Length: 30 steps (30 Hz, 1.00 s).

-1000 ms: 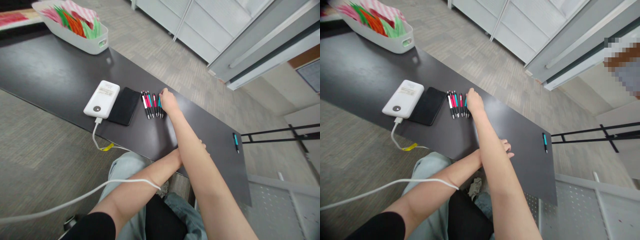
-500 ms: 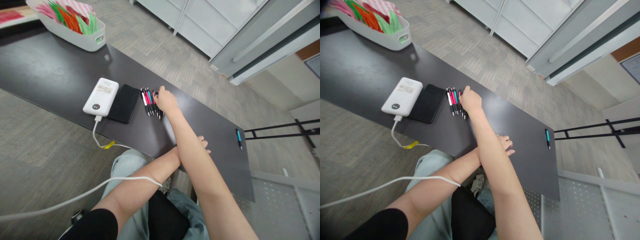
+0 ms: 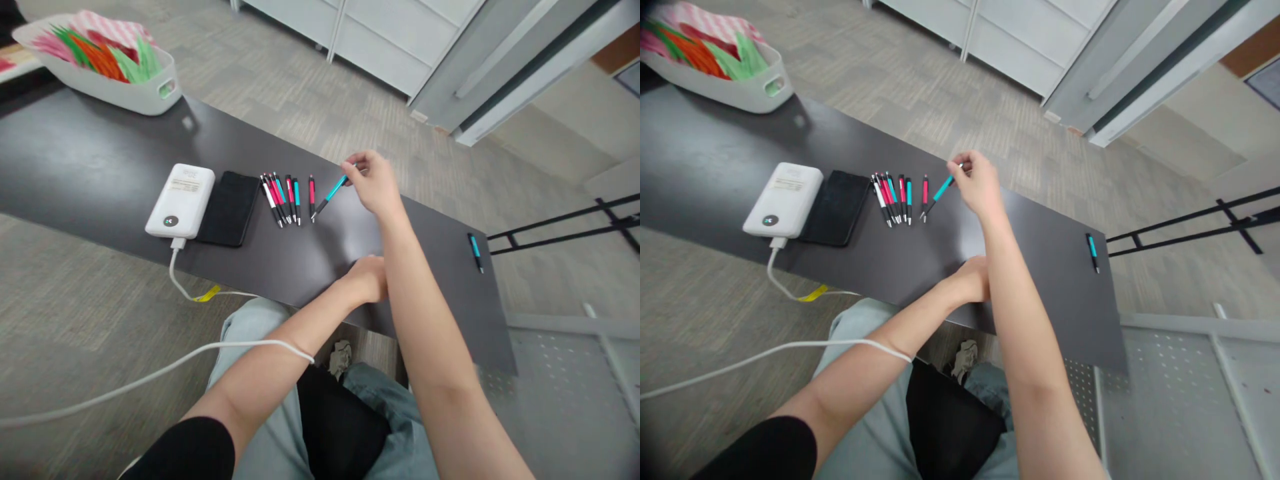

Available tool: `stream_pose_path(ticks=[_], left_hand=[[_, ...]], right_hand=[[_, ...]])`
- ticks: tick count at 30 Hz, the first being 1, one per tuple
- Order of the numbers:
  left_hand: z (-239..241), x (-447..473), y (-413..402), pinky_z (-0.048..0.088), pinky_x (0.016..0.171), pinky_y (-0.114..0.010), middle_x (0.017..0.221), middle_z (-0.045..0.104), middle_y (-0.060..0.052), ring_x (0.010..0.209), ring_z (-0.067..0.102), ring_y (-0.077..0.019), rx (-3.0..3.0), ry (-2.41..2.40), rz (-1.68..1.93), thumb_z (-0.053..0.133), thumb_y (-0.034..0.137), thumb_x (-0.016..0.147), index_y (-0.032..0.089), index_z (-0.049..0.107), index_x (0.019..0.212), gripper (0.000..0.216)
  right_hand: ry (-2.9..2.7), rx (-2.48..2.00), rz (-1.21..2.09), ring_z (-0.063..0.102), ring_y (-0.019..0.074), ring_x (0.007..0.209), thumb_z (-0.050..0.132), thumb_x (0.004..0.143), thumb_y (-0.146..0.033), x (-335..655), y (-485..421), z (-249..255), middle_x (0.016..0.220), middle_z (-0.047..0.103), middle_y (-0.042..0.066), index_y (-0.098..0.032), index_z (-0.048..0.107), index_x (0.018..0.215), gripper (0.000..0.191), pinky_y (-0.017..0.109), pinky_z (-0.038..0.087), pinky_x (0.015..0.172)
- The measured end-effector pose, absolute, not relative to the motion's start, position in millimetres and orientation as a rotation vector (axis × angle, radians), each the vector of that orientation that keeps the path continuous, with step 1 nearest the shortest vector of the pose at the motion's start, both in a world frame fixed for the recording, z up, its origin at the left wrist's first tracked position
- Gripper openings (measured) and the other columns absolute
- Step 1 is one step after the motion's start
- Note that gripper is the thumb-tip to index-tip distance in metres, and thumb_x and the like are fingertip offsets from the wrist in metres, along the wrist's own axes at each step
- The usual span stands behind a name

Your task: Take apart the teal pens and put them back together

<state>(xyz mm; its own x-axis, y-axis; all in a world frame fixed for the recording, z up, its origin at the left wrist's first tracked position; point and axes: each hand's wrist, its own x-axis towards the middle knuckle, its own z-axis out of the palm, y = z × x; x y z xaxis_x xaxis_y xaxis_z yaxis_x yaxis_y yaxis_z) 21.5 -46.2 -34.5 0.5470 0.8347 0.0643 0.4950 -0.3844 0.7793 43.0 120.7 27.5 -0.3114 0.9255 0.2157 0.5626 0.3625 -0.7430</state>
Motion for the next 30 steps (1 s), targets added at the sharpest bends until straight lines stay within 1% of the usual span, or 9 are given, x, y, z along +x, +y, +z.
stream_pose_path(ticks=[2,4,7,11,14,21,23,27,30], left_hand=[[-29,14,-49,0.071,0.104,-0.042,0.135,0.091,-0.011,0.126,0.088,-0.0335,2.068,0.997,0.589,0.076,0.033,0.121,0.026,0.087,0.118,0.013],[-28,9,-49,0.071,0.103,-0.043,0.136,0.090,-0.010,0.122,0.088,-0.0314,2.020,0.966,0.716,0.074,0.034,0.121,0.027,0.083,0.134,0.017],[-38,6,-43,0.071,0.092,-0.044,0.120,0.086,-0.005,0.100,0.084,-0.0269,1.845,1.007,1.108,0.080,0.030,0.116,0.032,0.070,0.157,0.042],[-53,-1,-31,0.068,0.084,-0.043,0.113,0.076,-0.003,0.086,0.073,-0.0239,1.626,1.181,1.631,0.084,0.031,0.110,0.036,0.065,0.155,0.050],[-57,-10,-32,0.065,0.079,-0.040,0.122,0.075,-0.007,0.098,0.074,-0.0255,1.618,1.335,1.742,0.080,0.030,0.107,0.032,0.066,0.154,0.049],[-58,-19,-8,0.070,0.089,-0.043,0.145,0.076,-0.017,0.127,0.074,-0.0342,1.583,1.505,1.589,0.090,0.042,0.102,0.027,0.069,0.154,0.057],[-54,-13,19,0.066,0.084,-0.038,0.135,0.082,-0.016,0.120,0.076,-0.0312,1.563,1.430,1.454,0.091,0.036,0.103,0.025,0.072,0.148,0.050],[-41,8,67,0.064,0.089,-0.034,0.098,0.084,-0.005,0.089,0.077,-0.0207,1.451,1.211,1.274,0.075,0.017,0.113,0.022,0.076,0.117,0.007],[-39,12,81,0.065,0.087,-0.036,0.093,0.086,-0.007,0.084,0.078,-0.0217,1.374,1.095,1.255,0.081,0.021,0.111,0.022,0.078,0.105,0.008]], right_hand=[[-1.813,-1.261,0.785,0.086,0.0265,0.095,0.098,0.103,-0.063,95,125,27,0.101,0.081,0.004,-0.031,0.075,0.113,0.041,0.038,0.068,0.082],[-1.641,-1.239,0.802,0.087,0.0271,0.097,0.103,0.092,-0.075,148,120,21,0.100,0.080,0.004,-0.033,0.075,0.111,0.054,0.035,0.066,0.073],[-1.431,-1.228,0.891,0.083,0.0244,0.093,0.109,0.077,-0.077,211,101,2,0.091,0.075,0.000,-0.034,0.073,0.102,0.061,0.032,0.064,0.069],[-1.305,-1.258,0.996,0.080,0.0249,0.091,0.112,0.071,-0.075,247,76,-30,0.091,0.076,0.000,-0.035,0.077,0.100,0.060,0.035,0.067,0.070],[-1.298,-1.267,0.999,0.081,0.0275,0.095,0.107,0.077,-0.072,249,69,-44,0.099,0.080,0.003,-0.035,0.075,0.099,0.053,0.041,0.072,0.078],[-1.372,-1.272,1.068,0.087,0.0319,0.108,0.094,0.095,-0.053,241,67,-42,0.111,0.084,0.007,-0.033,0.077,0.102,0.027,0.046,0.075,0.092],[-1.354,-1.285,1.092,0.088,0.0326,0.111,0.094,0.094,-0.054,239,67,-40,0.113,0.085,0.007,-0.033,0.077,0.102,0.028,0.046,0.075,0.093],[-1.371,-1.318,1.072,0.087,0.0334,0.114,0.087,0.100,-0.050,239,65,-34,0.120,0.088,0.007,-0.035,0.080,0.104,0.017,0.050,0.076,0.098],[-1.521,-1.327,0.989,0.087,0.0323,0.109,0.075,0.109,-0.048,241,60,-28,0.109,0.087,0.005,-0.037,0.085,0.108,0.015,0.052,0.073,0.105]])
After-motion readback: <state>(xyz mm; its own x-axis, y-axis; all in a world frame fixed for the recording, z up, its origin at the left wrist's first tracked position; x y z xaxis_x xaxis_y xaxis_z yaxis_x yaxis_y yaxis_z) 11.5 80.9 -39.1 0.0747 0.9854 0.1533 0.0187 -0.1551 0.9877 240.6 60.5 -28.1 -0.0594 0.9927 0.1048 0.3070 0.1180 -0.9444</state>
